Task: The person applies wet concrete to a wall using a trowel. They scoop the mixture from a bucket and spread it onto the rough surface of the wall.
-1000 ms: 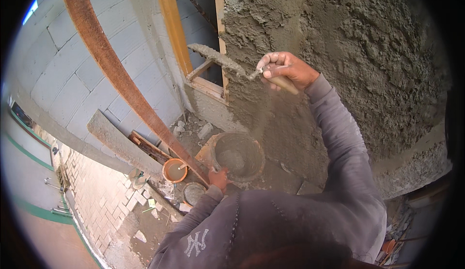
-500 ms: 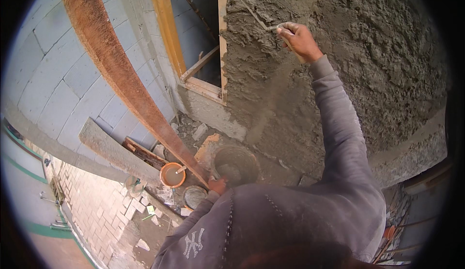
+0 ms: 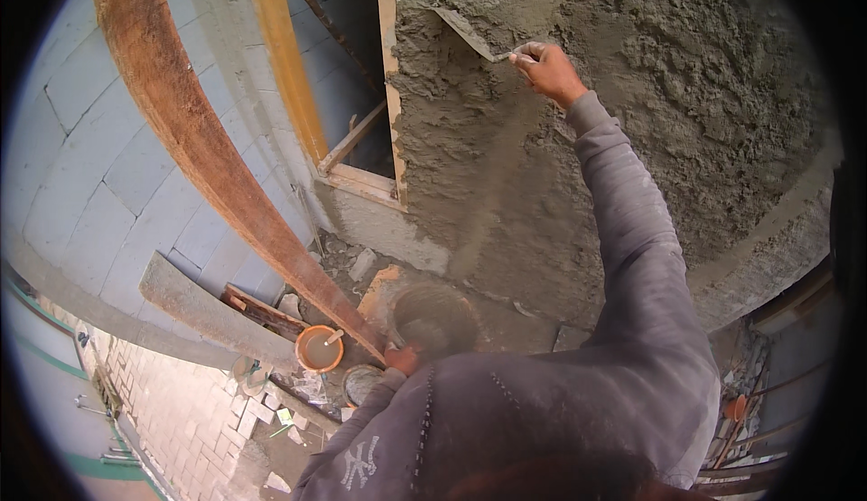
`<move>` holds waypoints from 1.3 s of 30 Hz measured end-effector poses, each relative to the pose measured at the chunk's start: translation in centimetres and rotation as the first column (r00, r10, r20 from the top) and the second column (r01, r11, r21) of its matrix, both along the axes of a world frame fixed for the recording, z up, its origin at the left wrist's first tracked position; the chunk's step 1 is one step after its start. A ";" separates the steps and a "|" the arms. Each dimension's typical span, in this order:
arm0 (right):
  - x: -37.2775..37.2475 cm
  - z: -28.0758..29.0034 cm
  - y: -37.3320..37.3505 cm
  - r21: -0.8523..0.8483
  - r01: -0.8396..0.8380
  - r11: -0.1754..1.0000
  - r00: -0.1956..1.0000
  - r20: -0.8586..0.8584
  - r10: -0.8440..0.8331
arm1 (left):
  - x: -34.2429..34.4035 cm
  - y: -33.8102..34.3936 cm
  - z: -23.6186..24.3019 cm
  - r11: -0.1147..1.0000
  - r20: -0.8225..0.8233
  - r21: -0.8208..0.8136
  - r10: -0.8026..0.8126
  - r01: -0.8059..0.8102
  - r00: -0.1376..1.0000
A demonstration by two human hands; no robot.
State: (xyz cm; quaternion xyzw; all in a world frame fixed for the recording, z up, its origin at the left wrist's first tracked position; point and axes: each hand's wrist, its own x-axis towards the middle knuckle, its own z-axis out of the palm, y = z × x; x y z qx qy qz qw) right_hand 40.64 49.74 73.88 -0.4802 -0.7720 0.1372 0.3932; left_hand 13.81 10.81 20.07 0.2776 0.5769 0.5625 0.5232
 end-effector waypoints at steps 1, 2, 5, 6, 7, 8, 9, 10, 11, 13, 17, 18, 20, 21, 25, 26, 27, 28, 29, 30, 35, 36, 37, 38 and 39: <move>1.1 0.3 -0.4 0.081 0.018 0.997 0.997 0.071 -0.023 | 0.1 0.1 -1.5 0.999 -0.043 0.026 -0.029 0.030 0.999; 1.9 0.7 -1.1 0.097 0.038 0.995 0.993 0.105 -0.049 | -0.2 0.0 -3.2 0.997 -0.091 0.049 -0.047 0.052 0.995; 3.4 2.5 -4.3 0.194 0.141 0.971 0.966 0.186 -0.177 | -1.7 0.6 -10.0 0.972 -0.439 0.134 -0.115 0.191 0.891; 3.2 3.0 -5.7 0.251 0.169 0.953 0.953 0.206 -0.223 | -1.9 0.5 -10.4 0.967 -0.485 0.145 -0.116 0.210 0.867; 2.9 3.6 -7.1 0.308 0.193 0.932 0.938 0.222 -0.268 | -2.1 0.2 -10.8 0.971 -0.440 0.148 -0.106 0.188 0.892; 3.1 4.6 -8.4 0.372 0.227 0.900 0.916 0.232 -0.327 | -2.0 0.6 -10.7 0.970 -0.429 0.146 -0.114 0.194 0.896; 3.4 5.4 -9.0 0.450 0.199 0.871 0.904 0.258 -0.340 | -2.0 0.7 -10.4 0.971 -0.418 0.140 -0.122 0.196 0.900; 3.3 6.4 -9.5 0.458 0.133 0.879 0.930 0.249 -0.271 | -2.0 0.7 -10.2 0.970 -0.443 0.121 -0.136 0.209 0.886; 3.3 7.3 -10.0 0.468 0.071 0.881 0.949 0.241 -0.205 | -1.6 0.7 -8.8 0.984 -0.412 0.058 -0.132 0.170 0.902; 3.6 8.1 -9.2 0.496 -0.161 0.853 0.965 0.259 0.032 | 0.0 0.8 -4.1 0.991 -0.289 -0.128 -0.085 0.050 0.953; -1.2 8.5 -8.8 0.005 -0.616 0.788 0.780 -0.139 0.610 | 0.7 -1.2 -0.4 0.981 -0.080 -0.181 0.054 -0.067 0.995; -2.8 7.9 -7.7 -0.045 -0.705 0.708 0.699 -0.210 0.683 | 0.7 -1.9 -1.2 0.992 -0.280 -0.104 0.046 -0.077 0.959; -5.2 7.3 -6.1 -0.119 -0.845 0.521 0.527 -0.348 0.775 | 0.8 -2.7 -4.6 0.999 -0.539 0.009 0.039 -0.041 0.842; -5.4 7.2 -3.9 -0.128 -0.786 0.605 0.601 -0.387 0.699 | 0.9 -2.4 -6.0 0.999 -0.605 0.047 0.033 -0.006 0.796; -4.6 4.8 0.7 -0.097 -0.424 0.900 0.830 -0.440 0.344 | 0.7 -5.3 -11.1 0.998 -0.571 -0.057 -0.034 0.002 0.820; -3.5 4.5 0.9 -0.044 -0.289 0.956 0.872 -0.423 0.245 | 0.2 -5.4 -12.0 0.998 -0.594 -0.052 -0.050 0.024 0.803; -2.4 3.6 -1.2 -0.016 -0.350 0.937 0.806 -0.515 0.292 | -0.6 -6.2 -12.6 0.998 -0.621 -0.057 -0.060 0.031 0.782; -0.5 2.8 -5.0 0.013 -0.393 0.919 0.740 -0.589 0.325 | -1.2 -6.7 -13.0 0.996 -0.650 -0.026 -0.081 0.085 0.755; 1.2 1.3 -7.5 -0.020 -0.356 0.934 0.747 -0.606 0.272 | -0.2 -7.3 -12.3 0.995 -0.659 0.014 -0.062 0.095 0.750; 3.4 -1.0 -9.4 -0.068 -0.308 0.949 0.751 -0.630 0.199 | 0.7 -7.9 -11.2 0.992 -0.671 0.048 -0.055 0.117 0.739; 11.5 -18.3 -15.1 -0.630 -0.334 0.701 0.935 -0.319 0.158 | 6.8 -3.4 9.9 0.947 0.110 -0.289 0.179 -0.140 0.978; 12.2 -21.6 -17.1 -0.682 -0.349 0.643 0.936 -0.284 0.206 | 7.3 -2.9 9.7 0.964 0.127 -0.227 0.169 -0.138 0.977; 12.1 -22.6 -20.0 -0.794 -0.318 0.518 0.948 -0.263 0.178 | 7.8 -2.3 9.5 0.977 0.145 -0.162 0.161 -0.137 0.976; 11.9 -23.4 -23.1 -0.878 -0.282 0.386 0.959 -0.244 0.146 | 8.2 -1.6 9.3 0.986 0.163 -0.095 0.150 -0.135 0.975; 12.5 -24.7 -24.9 -0.923 -0.212 0.320 0.967 -0.150 0.208 | 9.3 -0.8 11.8 0.990 0.118 -0.099 0.116 -0.104 0.986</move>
